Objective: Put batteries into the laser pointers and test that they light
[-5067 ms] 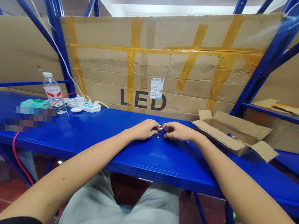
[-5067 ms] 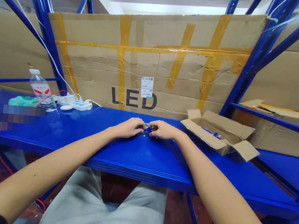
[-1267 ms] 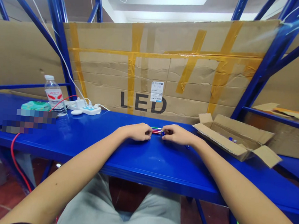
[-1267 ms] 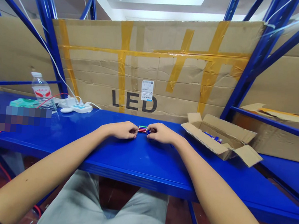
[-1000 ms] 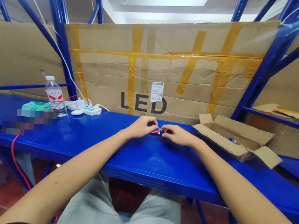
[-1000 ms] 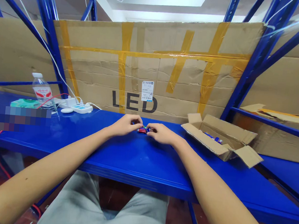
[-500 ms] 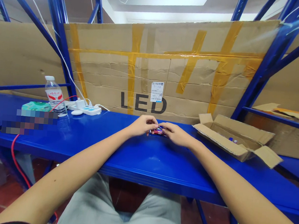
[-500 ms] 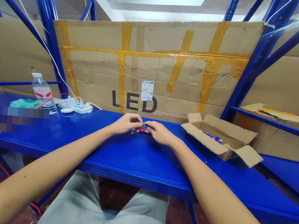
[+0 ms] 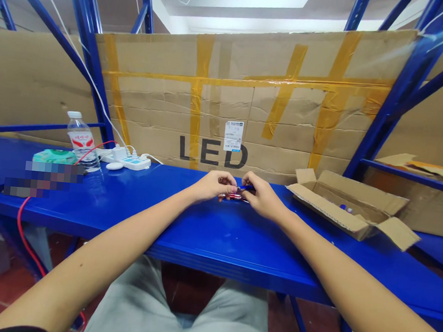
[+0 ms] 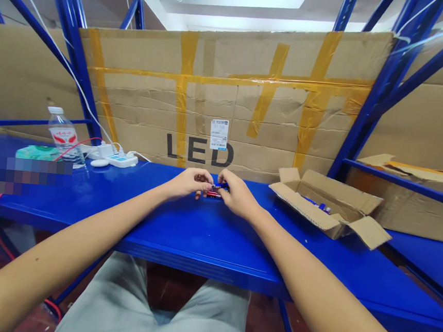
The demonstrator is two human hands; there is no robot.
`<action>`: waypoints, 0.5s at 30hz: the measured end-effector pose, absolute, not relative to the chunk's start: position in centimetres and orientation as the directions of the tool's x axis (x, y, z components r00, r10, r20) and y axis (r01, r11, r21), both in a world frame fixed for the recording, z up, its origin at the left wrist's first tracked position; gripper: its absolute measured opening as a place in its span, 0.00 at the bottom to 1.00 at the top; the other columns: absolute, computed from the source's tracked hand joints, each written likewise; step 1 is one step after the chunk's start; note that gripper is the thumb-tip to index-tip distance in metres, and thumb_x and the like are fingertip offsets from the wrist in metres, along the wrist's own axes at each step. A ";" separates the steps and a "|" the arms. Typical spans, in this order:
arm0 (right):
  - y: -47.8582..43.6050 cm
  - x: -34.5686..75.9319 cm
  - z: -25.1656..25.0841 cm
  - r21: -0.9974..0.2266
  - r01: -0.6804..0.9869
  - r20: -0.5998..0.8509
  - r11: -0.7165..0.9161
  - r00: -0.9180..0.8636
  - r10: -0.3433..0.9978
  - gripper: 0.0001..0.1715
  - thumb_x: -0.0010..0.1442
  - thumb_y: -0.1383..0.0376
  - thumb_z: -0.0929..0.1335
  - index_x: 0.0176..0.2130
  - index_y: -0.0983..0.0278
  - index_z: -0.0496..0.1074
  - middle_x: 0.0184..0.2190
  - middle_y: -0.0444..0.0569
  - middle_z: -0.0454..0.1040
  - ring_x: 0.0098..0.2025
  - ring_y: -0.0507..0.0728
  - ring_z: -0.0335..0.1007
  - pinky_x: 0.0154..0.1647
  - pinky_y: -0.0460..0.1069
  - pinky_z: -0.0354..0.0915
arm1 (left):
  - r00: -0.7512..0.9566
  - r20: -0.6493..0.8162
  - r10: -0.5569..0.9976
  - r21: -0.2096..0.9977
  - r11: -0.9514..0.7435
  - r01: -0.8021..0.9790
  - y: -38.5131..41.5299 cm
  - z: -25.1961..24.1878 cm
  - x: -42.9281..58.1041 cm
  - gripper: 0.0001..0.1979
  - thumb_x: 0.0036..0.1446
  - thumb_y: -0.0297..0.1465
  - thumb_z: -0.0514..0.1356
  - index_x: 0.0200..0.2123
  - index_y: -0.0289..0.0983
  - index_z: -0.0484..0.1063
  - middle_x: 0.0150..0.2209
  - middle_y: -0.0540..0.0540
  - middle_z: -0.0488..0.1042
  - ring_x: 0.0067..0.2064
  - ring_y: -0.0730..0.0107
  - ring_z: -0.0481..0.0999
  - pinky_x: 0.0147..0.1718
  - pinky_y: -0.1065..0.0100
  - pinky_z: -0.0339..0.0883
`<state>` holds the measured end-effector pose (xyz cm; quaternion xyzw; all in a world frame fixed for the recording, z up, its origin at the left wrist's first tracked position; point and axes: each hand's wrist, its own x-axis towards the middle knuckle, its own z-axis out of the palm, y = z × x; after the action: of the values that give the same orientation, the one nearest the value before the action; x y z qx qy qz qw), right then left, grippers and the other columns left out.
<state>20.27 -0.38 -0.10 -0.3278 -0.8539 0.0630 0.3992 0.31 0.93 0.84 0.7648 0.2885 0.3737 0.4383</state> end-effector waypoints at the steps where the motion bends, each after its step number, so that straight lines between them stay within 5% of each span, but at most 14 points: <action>1: -0.3 20.3 -0.1 -0.366 0.512 0.648 0.777 -0.459 0.608 0.05 0.56 0.69 0.63 0.33 0.61 0.60 0.30 0.45 0.65 0.32 0.54 0.59 0.35 0.49 0.56 | 0.552 0.320 0.770 0.887 -0.448 0.111 0.9 0.8 0.3 0.22 0.46 0.44 0.69 0.32 0.32 0.70 0.22 0.50 0.73 0.22 0.75 0.72 0.19 0.73 0.64; 15: -0.6 20.4 -0.1 -0.209 0.471 0.714 0.857 -0.525 0.463 0.07 0.60 0.71 0.62 0.34 0.61 0.66 0.30 0.48 0.67 0.34 0.56 0.63 0.37 0.50 0.58 | 0.496 0.368 0.786 0.892 -0.449 0.050 1.0 0.2 0.3 0.22 0.47 0.46 0.68 0.30 0.32 0.70 0.18 0.50 0.71 0.20 0.75 0.70 0.19 0.73 0.62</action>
<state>20.41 -0.60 -0.08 -0.2675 -0.8733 -0.0048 0.4071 0.34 0.97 0.17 0.7430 0.2815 0.4155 0.4429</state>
